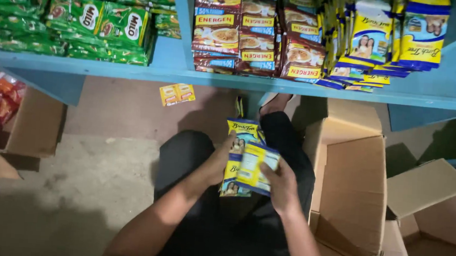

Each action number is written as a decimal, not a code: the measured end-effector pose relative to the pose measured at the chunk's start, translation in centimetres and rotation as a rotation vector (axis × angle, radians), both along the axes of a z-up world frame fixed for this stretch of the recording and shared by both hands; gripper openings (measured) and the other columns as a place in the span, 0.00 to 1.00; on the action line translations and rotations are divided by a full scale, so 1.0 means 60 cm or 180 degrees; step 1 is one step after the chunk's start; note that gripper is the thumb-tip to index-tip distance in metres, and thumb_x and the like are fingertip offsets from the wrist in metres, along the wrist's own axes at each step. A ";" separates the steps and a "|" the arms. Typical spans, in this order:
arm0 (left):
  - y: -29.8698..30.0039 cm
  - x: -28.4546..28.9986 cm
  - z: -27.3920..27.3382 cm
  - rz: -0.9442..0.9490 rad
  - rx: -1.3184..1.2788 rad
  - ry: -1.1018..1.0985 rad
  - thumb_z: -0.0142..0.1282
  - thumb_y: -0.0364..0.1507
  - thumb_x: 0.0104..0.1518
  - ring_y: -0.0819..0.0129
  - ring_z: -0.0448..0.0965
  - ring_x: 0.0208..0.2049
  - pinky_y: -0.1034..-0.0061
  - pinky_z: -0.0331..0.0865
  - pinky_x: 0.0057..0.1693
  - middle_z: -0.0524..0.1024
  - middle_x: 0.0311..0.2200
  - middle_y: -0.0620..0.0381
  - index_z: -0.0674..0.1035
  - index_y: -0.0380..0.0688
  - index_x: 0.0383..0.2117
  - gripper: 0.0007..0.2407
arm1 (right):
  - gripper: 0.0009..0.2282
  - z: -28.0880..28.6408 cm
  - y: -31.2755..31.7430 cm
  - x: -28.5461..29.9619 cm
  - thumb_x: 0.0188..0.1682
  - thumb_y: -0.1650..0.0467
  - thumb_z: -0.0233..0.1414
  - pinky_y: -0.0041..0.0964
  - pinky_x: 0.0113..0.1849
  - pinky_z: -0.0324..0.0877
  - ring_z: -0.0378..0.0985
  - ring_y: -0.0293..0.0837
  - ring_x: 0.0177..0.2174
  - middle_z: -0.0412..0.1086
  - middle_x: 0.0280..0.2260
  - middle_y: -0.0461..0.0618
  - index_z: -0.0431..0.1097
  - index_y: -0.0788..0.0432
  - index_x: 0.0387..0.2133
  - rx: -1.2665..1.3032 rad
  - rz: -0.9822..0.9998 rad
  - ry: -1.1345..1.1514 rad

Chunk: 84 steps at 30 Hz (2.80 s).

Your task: Organizing and arranging packets of milk powder and energy drinks on shelves and in boxes.

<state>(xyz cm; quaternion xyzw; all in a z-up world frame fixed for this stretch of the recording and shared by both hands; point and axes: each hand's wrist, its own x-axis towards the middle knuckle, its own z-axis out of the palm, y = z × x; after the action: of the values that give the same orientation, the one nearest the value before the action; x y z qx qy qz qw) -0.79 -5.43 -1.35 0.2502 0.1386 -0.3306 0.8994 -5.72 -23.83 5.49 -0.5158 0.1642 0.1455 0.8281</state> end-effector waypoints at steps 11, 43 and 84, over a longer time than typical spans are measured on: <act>-0.013 0.001 0.013 0.0625 0.0063 -0.0466 0.42 0.42 0.69 0.61 0.83 0.42 0.65 0.77 0.50 0.81 0.44 0.49 0.75 0.39 0.53 0.19 | 0.16 -0.051 0.048 0.055 0.54 0.73 0.54 0.32 0.45 0.71 0.74 0.37 0.42 0.72 0.44 0.49 0.61 0.64 0.53 -0.1011 -0.0116 -0.0938; -0.019 -0.004 0.053 0.0677 0.3642 -0.2428 0.46 0.28 0.67 0.49 0.75 0.54 0.64 0.67 0.57 0.74 0.53 0.36 0.58 0.44 0.69 0.23 | 0.18 0.062 -0.042 0.081 0.52 0.75 0.51 0.36 0.42 0.76 0.79 0.42 0.43 0.73 0.47 0.52 0.64 0.58 0.56 0.0254 -0.0502 -0.0167; -0.022 -0.008 0.092 -0.0821 0.3631 -0.1148 0.45 0.35 0.65 0.54 0.83 0.34 0.61 0.75 0.42 0.82 0.36 0.48 0.77 0.54 0.52 0.13 | 0.24 0.237 -0.268 0.344 0.55 0.71 0.53 0.64 0.62 0.48 0.51 0.69 0.65 0.53 0.67 0.68 0.61 0.63 0.66 -0.6132 -0.0889 -0.2978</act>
<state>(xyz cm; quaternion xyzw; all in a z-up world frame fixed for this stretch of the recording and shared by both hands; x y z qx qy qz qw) -1.29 -6.74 4.19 0.7591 0.1080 -0.2629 0.5857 14.92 -39.89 19.73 -0.9315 -0.0656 -0.3521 0.0640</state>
